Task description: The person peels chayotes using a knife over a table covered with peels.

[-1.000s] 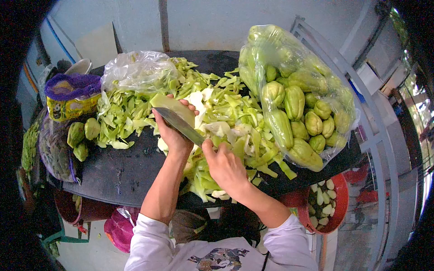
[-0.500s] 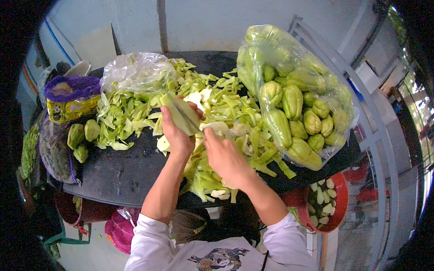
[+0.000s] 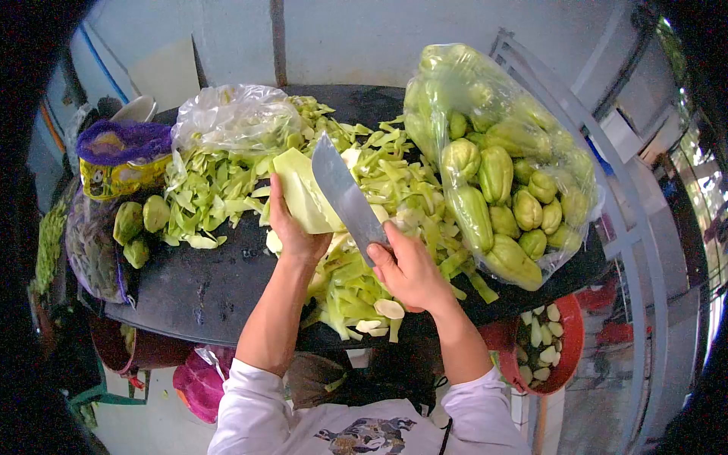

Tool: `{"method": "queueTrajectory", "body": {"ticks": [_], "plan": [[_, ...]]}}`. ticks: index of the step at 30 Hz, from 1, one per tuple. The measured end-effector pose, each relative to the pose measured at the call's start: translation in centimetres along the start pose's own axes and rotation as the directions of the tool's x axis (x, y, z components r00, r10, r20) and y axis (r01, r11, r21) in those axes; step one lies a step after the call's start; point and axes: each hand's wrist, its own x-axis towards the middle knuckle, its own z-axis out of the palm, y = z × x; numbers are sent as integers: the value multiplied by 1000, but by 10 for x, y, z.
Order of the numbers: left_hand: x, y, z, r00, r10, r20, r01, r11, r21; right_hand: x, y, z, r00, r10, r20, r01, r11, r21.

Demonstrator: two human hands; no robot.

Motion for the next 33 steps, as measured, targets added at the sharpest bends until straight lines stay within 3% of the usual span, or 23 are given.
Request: {"method": "queueTrajectory", "body": {"ticks": [5, 7, 9, 15, 18, 21, 24, 26, 27, 29, 30, 32, 33], "plan": [[2, -4, -5, 998, 12, 69, -13, 1000, 13, -5, 5, 1, 1000, 11, 0, -11, 999, -40], [-2, -3, 0, 1000, 1, 19, -1, 1000, -1, -4, 6, 3, 1000, 20, 0, -20, 1000, -23], [-5, -8, 2, 1000, -12, -28, 12, 1000, -16, 0, 9, 7, 1000, -11, 26, 10, 998, 55], [-9, -18, -4, 998, -59, 34, 59, 998, 4, 8, 6, 18, 998, -55, -2, 55, 977, 204], [-12, -18, 3, 997, -45, -56, 46, 999, 9, 11, 1, 18, 999, -17, 39, 5, 962, 272], [-11, -20, -1, 996, -91, 12, 90, 995, 53, 14, 6, 23, 999, -43, 0, 42, 963, 267], [-7, -29, -15, 999, -35, 12, 34, 997, 71, 16, -1, 24, 999, -28, -17, 32, 944, 327], [-4, -28, -17, 998, 63, -12, -58, 965, 256, 17, -1, 24, 999, -40, -9, 40, 950, 310], [-4, -27, -14, 998, 62, -10, -57, 965, 256, 18, 0, 23, 999, -51, 2, 49, 956, 290], [-6, -24, -6, 969, 245, 18, -223, 850, 477, 18, 1, 24, 999, -40, 3, 37, 952, 305], [-6, -21, -3, 969, 247, 17, -225, 850, 477, 19, 1, 25, 1000, -28, 4, 25, 947, 320], [-7, -18, 1, 934, 338, 113, -326, 681, 655, 21, 3, 25, 1000, -14, 15, 8, 936, 351], [-7, -18, 1, 935, 338, 111, -325, 682, 656, 21, 4, 25, 1000, 0, 23, -9, 924, 382]]}}
